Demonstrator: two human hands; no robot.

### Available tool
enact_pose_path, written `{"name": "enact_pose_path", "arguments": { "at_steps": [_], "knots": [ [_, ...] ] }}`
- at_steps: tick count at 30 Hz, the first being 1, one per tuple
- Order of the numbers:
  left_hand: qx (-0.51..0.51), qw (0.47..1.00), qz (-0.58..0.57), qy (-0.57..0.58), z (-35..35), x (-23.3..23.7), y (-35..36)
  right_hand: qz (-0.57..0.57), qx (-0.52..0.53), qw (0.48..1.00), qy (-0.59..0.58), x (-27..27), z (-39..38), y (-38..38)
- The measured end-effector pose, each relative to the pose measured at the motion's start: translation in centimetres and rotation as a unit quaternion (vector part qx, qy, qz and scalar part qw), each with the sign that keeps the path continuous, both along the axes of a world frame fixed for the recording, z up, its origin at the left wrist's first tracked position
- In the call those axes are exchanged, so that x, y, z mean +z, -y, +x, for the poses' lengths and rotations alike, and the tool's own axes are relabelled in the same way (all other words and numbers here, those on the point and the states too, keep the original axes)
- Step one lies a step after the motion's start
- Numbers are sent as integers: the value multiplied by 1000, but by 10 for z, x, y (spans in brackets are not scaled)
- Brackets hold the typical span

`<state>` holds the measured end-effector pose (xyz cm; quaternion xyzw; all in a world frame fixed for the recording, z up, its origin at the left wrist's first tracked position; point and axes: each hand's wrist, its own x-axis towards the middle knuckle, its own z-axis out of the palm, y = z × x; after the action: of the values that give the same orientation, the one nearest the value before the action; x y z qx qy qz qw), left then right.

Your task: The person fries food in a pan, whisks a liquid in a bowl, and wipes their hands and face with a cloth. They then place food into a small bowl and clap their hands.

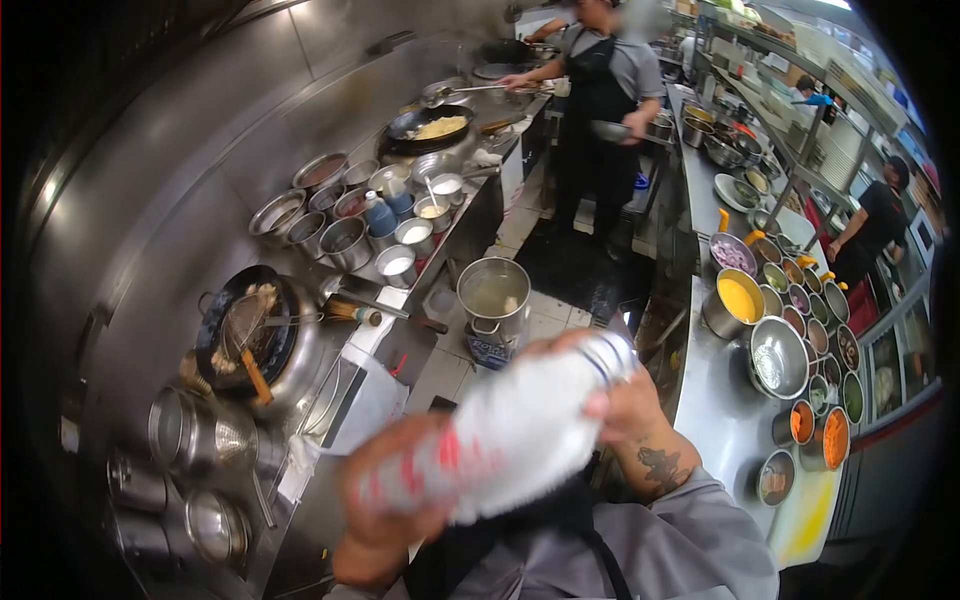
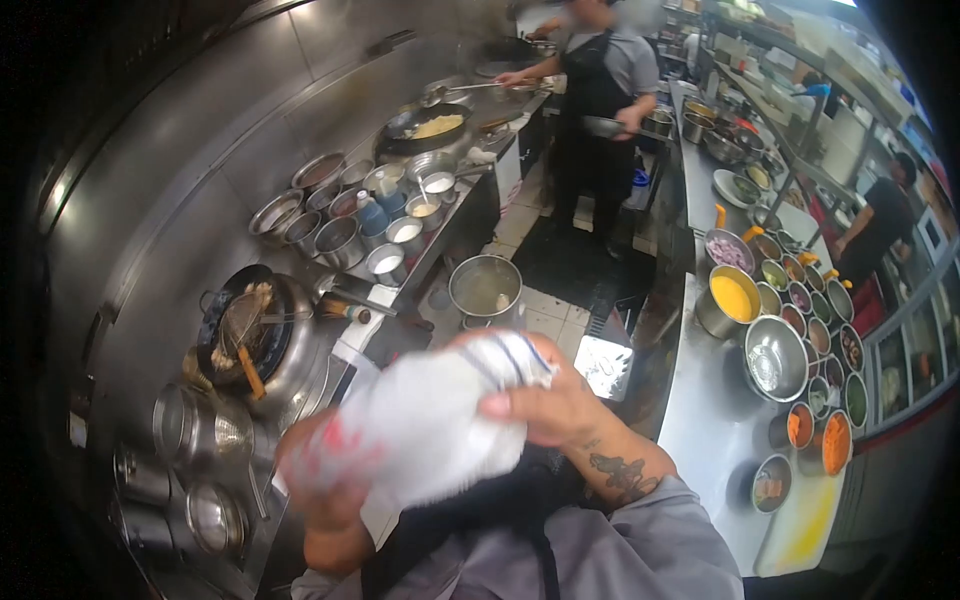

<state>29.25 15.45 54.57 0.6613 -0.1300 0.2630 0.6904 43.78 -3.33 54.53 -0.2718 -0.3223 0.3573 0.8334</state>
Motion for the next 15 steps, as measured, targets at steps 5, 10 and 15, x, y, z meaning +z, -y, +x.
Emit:
{"name": "enact_pose_path", "arguments": {
  "at_steps": [5, 10, 15],
  "knots": [
    [-42, 960, 115, 253, -8, 23, 35, 117, 105, 982, 105, 45, -23, 7],
    [-108, 949, 235, 182, -22, 60, 21, 133, 79, 980, 124, 24, -21, 1],
    [-160, 939, 199, 229, -9, 56, 26, 56, 86, 995, 10, 27, -25, 8]
  ]
}}
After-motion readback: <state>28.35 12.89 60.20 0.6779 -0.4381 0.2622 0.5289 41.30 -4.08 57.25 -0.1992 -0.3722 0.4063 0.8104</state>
